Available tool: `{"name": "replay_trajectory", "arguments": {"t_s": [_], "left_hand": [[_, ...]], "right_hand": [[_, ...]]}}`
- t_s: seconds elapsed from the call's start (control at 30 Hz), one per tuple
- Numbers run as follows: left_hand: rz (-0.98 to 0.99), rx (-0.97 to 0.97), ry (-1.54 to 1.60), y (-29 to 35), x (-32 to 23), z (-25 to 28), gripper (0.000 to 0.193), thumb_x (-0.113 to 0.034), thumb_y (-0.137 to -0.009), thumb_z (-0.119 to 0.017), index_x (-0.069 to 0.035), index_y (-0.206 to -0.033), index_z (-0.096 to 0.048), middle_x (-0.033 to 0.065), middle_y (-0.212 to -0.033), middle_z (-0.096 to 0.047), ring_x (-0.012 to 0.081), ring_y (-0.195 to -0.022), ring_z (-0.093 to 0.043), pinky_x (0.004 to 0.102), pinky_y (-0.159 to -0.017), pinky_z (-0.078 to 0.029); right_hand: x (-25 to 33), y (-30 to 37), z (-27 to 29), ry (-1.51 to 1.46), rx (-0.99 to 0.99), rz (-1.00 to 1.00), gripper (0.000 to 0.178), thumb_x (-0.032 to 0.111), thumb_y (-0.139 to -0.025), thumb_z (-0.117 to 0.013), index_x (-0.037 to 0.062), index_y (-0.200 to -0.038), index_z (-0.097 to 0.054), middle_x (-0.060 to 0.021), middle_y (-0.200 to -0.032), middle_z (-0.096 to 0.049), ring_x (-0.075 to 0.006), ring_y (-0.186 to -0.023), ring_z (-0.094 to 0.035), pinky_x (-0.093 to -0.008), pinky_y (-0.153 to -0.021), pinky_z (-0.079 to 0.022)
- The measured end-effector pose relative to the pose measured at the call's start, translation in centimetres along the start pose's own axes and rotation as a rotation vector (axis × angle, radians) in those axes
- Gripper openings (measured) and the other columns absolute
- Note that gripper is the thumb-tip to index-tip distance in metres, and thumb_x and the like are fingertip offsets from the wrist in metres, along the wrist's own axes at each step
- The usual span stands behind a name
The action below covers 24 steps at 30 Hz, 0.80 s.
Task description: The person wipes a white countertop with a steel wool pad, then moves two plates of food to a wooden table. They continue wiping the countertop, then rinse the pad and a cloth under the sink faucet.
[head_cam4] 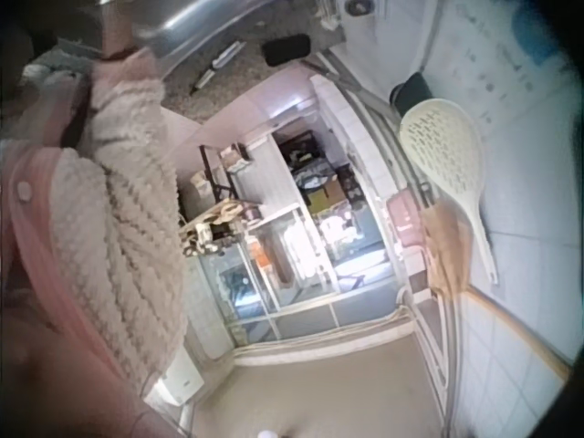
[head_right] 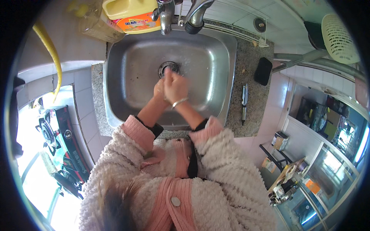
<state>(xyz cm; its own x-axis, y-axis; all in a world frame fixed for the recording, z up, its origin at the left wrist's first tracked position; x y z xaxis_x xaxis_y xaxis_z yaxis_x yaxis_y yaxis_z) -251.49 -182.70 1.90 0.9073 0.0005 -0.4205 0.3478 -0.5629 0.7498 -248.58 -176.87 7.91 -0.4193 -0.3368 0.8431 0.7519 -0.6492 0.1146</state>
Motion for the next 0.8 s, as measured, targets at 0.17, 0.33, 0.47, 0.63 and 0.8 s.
{"name": "replay_trajectory", "arguments": {"t_s": [0.17, 0.33, 0.47, 0.63, 0.8], "left_hand": [[0.105, -0.194, 0.276, 1.8, -0.9, -0.1, 0.043, -0.047, -0.089, -0.057, -0.006, -0.101, -0.061, 0.0036, -0.092, -0.063, 0.0186, -0.081, -0.06, 0.0323, -0.073, -0.048], [0.048, -0.002, 0.314, 3.7, -5.2, 1.2, 0.037, -0.039, -0.086, -0.065, -0.006, -0.103, -0.06, 0.0022, -0.093, -0.062, 0.013, -0.089, -0.059, 0.0271, -0.07, -0.046], [-0.181, 0.049, -0.044, 4.3, -6.7, 2.3, 0.037, -0.03, -0.086, -0.067, -0.002, -0.107, -0.058, 0.003, -0.092, -0.062, 0.0104, -0.084, -0.059, 0.0229, -0.064, -0.046], [-0.261, -0.001, -0.579, 5.4, -6.9, 3.2, 0.031, -0.028, -0.091, -0.06, -0.005, -0.112, -0.056, -0.0009, -0.091, -0.059, 0.0068, -0.083, -0.057, 0.0219, -0.064, -0.048], [-0.274, -0.139, -0.106, 2.9, -3.6, 3.7, 0.027, -0.028, -0.093, -0.057, -0.008, -0.11, -0.057, 0.0006, -0.091, -0.059, 0.0085, -0.082, -0.057, 0.0265, -0.069, -0.051]], "right_hand": [[-1.2, -1.2, 0.9, -0.151, 0.02, -0.057, 0.049, 0.041, -0.092, -0.048, 0.0007, -0.069, -0.062, -0.0211, -0.059, -0.055, -0.0317, -0.054, -0.057, -0.0396, -0.054, -0.043], [-5.9, -3.3, 4.7, -0.272, 0.338, -0.677, 0.054, 0.057, -0.092, -0.041, 0.0066, -0.089, -0.061, -0.002, -0.079, -0.059, -0.0133, -0.066, -0.056, -0.0302, -0.06, -0.049], [-6.8, -2.3, 6.6, -0.7, 0.744, -0.787, 0.041, 0.043, -0.091, -0.054, 0.0024, -0.097, -0.057, -0.0073, -0.09, -0.058, -0.0175, -0.089, -0.062, -0.0354, -0.073, -0.057], [-6.7, -4.0, 9.4, -0.715, 0.607, -0.662, 0.036, 0.016, -0.085, -0.067, -0.0048, -0.107, -0.049, -0.0102, -0.099, -0.055, -0.0196, -0.095, -0.061, -0.0352, -0.079, -0.06], [-5.3, -4.5, 9.3, -0.243, 0.625, -0.368, 0.031, 0.016, -0.089, -0.061, 0.0016, -0.115, -0.051, -0.009, -0.097, -0.059, -0.0118, -0.079, -0.061, -0.0274, -0.058, -0.055]]}}
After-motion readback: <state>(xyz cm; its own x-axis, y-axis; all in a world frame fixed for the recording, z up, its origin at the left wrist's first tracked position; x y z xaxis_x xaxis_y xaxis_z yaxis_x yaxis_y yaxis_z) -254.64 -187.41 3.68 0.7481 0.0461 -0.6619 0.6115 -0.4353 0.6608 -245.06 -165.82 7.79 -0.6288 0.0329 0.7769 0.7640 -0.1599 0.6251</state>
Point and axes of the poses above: each hand's wrist, its own y-axis away from the middle knuckle, its own z-axis out of the back of the hand, x = y × z, the point moved 1 cm from there along -y, towards the middle knuckle
